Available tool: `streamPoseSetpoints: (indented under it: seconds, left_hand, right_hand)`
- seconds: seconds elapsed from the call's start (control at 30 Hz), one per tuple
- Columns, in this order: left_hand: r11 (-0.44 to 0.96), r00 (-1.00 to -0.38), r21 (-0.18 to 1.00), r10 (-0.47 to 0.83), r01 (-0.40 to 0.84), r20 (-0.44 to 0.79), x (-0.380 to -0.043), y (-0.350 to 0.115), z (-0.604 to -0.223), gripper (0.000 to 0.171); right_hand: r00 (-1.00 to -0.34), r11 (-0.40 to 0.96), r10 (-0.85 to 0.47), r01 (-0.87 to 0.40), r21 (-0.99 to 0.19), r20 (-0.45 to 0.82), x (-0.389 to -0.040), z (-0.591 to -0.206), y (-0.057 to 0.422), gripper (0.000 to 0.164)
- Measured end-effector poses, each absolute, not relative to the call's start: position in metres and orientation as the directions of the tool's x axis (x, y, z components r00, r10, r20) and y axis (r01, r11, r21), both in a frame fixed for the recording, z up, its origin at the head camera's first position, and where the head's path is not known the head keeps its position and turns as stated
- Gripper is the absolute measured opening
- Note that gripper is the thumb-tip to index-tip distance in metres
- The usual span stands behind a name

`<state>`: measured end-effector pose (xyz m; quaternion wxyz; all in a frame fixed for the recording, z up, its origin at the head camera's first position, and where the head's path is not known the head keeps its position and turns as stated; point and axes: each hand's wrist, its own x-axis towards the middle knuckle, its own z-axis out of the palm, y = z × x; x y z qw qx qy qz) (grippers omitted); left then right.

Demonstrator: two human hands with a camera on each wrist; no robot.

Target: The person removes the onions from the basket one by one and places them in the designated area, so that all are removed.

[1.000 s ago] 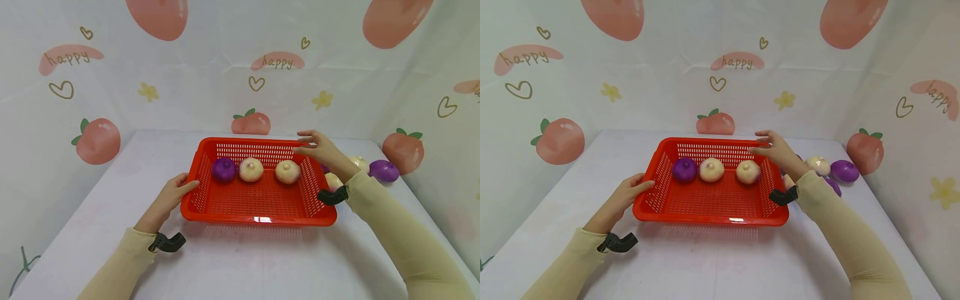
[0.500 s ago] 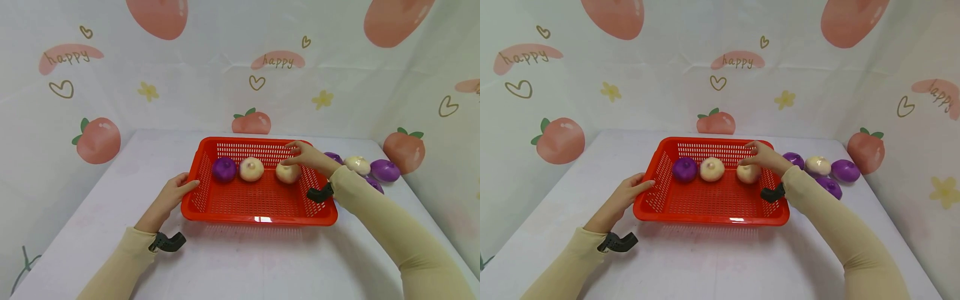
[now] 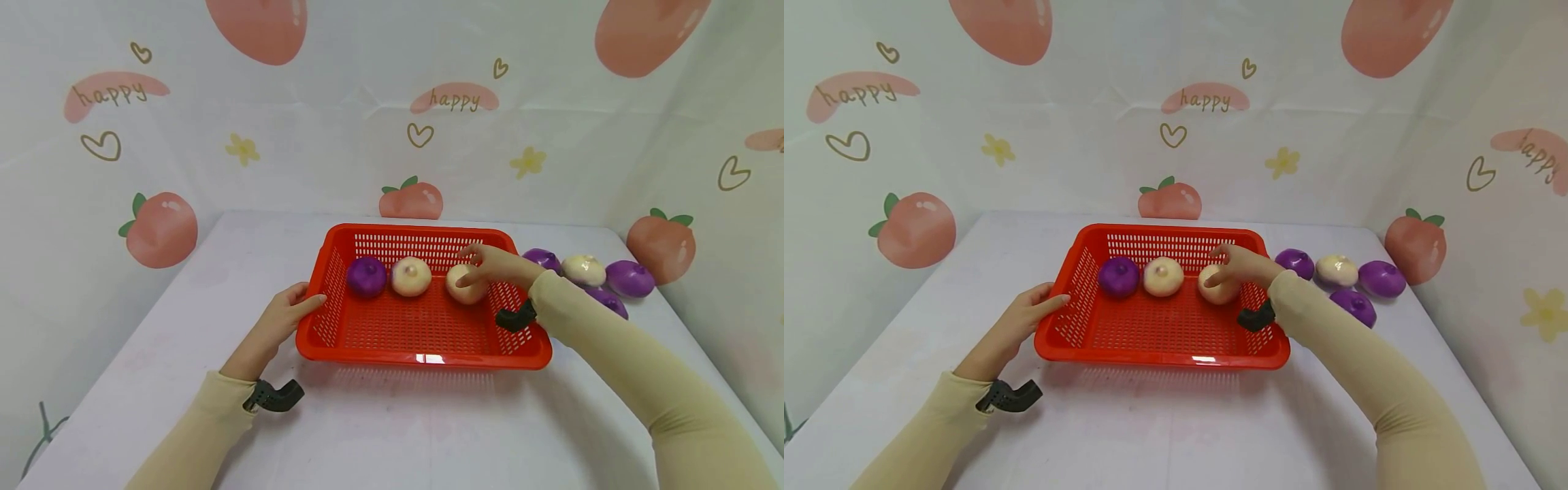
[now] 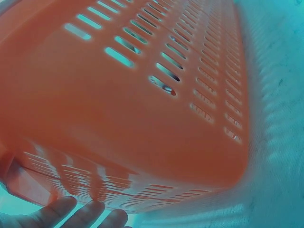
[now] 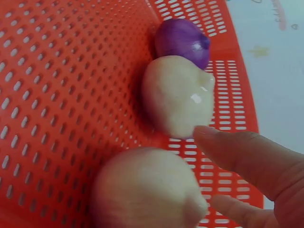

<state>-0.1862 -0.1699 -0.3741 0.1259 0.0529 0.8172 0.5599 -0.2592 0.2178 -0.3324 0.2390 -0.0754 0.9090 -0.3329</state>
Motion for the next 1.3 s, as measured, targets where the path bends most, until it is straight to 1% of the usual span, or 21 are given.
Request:
streamPoseSetpoints:
  seconds: [0.1, 0.3, 0.47, 0.57, 0.8, 1.0, 1.23, 1.3]
  left_hand:
    - [0.37, -0.963, 0.927, 0.227, -0.055, -0.147, -0.186, -0.17, -0.374, 0.05]
    - [0.363, -0.962, 0.93, 0.232, -0.052, -0.144, -0.186, -0.17, -0.374, 0.05]
    - [0.369, -0.962, 0.928, 0.228, -0.055, -0.148, -0.186, -0.17, -0.373, 0.05]
    - [0.373, -0.962, 0.926, 0.225, -0.058, -0.151, -0.185, -0.17, -0.372, 0.051]
    - [0.374, -0.963, 0.925, 0.221, -0.064, -0.156, -0.185, -0.17, -0.371, 0.051]
    - [0.375, -0.963, 0.925, 0.223, -0.059, -0.152, -0.185, -0.17, -0.373, 0.051]
    - [0.357, -0.964, 0.933, 0.232, -0.044, -0.134, -0.187, -0.17, -0.376, 0.05]
    - [0.358, -0.964, 0.933, 0.232, -0.043, -0.133, -0.187, -0.17, -0.376, 0.051]
  right_hand:
    - [-0.858, 0.771, -0.305, 0.033, -0.637, -0.414, -0.259, -0.334, 0.215, 0.072]
    - [-0.846, 0.76, -0.34, 0.011, -0.65, -0.411, -0.259, -0.338, 0.214, 0.068]
    - [-0.831, 0.757, -0.338, 0.04, -0.652, -0.443, -0.258, -0.339, 0.212, 0.074]
    - [-0.824, 0.758, -0.344, 0.039, -0.651, -0.45, -0.258, -0.341, 0.212, 0.074]
    - [-0.843, 0.772, -0.342, -0.001, -0.636, -0.414, -0.262, -0.348, 0.211, 0.067]
    - [-0.855, 0.768, -0.331, 0.002, -0.641, -0.4, -0.261, -0.348, 0.211, 0.069]
    - [-0.87, 0.729, -0.372, -0.057, -0.682, -0.325, -0.254, -0.338, 0.215, 0.07]
    - [-0.872, 0.713, -0.372, -0.05, -0.699, -0.317, -0.252, -0.335, 0.217, 0.072]
